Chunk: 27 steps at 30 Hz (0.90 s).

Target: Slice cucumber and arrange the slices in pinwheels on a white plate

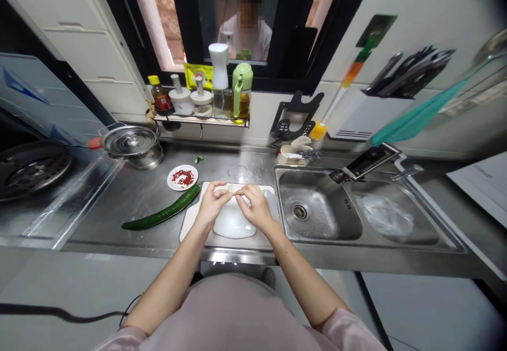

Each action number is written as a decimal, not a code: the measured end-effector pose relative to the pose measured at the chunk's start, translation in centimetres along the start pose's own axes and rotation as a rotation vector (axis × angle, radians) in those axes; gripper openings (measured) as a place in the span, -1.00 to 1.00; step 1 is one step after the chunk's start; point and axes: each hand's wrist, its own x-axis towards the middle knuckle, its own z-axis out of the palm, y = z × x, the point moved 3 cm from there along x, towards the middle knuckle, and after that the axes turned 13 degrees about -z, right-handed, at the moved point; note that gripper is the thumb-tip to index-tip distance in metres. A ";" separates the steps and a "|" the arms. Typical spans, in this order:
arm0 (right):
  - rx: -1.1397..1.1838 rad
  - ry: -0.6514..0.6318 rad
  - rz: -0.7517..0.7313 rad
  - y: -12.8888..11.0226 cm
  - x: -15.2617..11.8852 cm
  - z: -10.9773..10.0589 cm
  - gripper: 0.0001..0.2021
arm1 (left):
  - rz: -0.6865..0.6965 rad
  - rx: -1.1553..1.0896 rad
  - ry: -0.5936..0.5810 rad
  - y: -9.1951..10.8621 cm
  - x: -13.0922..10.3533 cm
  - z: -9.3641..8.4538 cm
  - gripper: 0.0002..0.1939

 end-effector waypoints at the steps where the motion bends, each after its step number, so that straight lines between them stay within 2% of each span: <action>1: 0.006 0.001 0.013 0.0 0.0 0.1 -0.83 | 0.016 0.005 0.000 -0.1 0.0 0.0 -0.45; 12: 0.182 0.049 0.200 0.7 -0.3 1.0 -0.84 | 0.060 0.033 -0.002 -0.7 0.3 0.3 -0.48; 18: 0.277 0.090 0.334 2.0 -1.0 1.9 -0.85 | 0.075 0.044 0.010 -1.5 1.0 0.3 -0.47; 22: 0.307 0.073 0.442 3.7 -2.0 3.2 -0.86 | 0.053 0.050 -0.001 -3.0 2.4 0.1 -0.48; 27: 0.273 -0.051 0.569 6.6 -4.3 5.5 -0.84 | -0.038 0.042 -0.003 -6.6 5.3 -0.5 -0.49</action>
